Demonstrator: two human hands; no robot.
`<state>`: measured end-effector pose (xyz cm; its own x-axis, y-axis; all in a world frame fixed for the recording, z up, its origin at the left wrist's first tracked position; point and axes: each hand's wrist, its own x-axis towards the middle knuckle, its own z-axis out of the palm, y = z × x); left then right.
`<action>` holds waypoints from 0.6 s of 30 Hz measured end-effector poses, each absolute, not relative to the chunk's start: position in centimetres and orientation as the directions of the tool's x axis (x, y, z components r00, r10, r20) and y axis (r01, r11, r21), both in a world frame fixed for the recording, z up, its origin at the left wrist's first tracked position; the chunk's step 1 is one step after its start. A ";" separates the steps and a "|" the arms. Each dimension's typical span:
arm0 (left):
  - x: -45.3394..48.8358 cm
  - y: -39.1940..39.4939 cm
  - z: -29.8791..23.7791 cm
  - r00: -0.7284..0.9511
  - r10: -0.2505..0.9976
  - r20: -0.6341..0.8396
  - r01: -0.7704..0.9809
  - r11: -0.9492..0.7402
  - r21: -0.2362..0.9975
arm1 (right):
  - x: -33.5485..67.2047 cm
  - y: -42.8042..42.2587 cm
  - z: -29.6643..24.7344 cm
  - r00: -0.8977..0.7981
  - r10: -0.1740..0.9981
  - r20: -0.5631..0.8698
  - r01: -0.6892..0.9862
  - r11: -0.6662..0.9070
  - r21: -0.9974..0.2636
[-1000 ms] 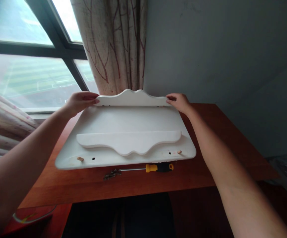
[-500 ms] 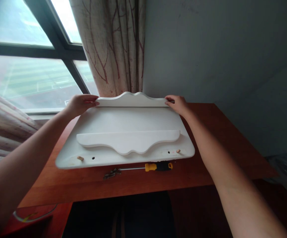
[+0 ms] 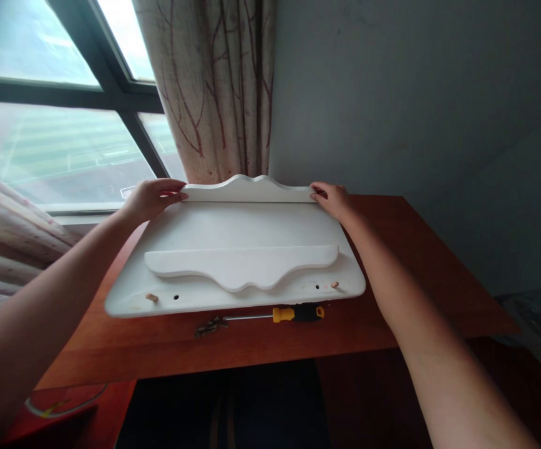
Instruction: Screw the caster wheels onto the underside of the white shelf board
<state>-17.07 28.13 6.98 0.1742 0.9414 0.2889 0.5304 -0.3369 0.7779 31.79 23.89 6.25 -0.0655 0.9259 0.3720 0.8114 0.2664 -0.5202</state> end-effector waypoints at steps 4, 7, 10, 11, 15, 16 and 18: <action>-17.1 27.9 6.9 0.192 0.933 0.304 0.575 -0.358 0.736 | 31.8 23.8 6.1 -0.059 0.927 0.371 0.819 0.257 -0.513; -17.1 27.9 6.8 0.193 0.931 0.308 0.611 -0.360 0.705 | 31.8 23.9 6.0 -0.064 0.928 0.366 0.823 0.257 -0.506; -17.3 28.1 6.5 0.217 0.919 0.328 0.650 -0.387 0.654 | 31.8 23.8 5.8 -0.061 0.929 0.364 0.830 0.250 -0.499; -17.5 28.2 6.3 0.223 0.916 0.334 0.659 -0.394 0.641 | 31.7 23.8 5.7 -0.056 0.930 0.364 0.833 0.245 -0.497; -18.0 28.8 5.5 0.218 0.917 0.333 0.692 -0.386 0.609 | 31.5 23.7 5.6 -0.039 0.930 0.367 0.843 0.228 -0.487; -18.1 28.9 5.4 0.218 0.918 0.332 0.700 -0.384 0.602 | 31.5 23.6 5.5 -0.037 0.929 0.368 0.845 0.226 -0.485; -18.2 28.9 5.1 0.213 0.919 0.331 0.708 -0.379 0.596 | 31.4 23.6 5.5 -0.035 0.929 0.369 0.848 0.222 -0.481</action>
<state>-18.18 28.95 5.13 0.2133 0.9191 0.3312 0.7083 -0.3790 0.5955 31.43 23.59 5.51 -0.0345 0.9290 0.3686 0.8479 0.2225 -0.4813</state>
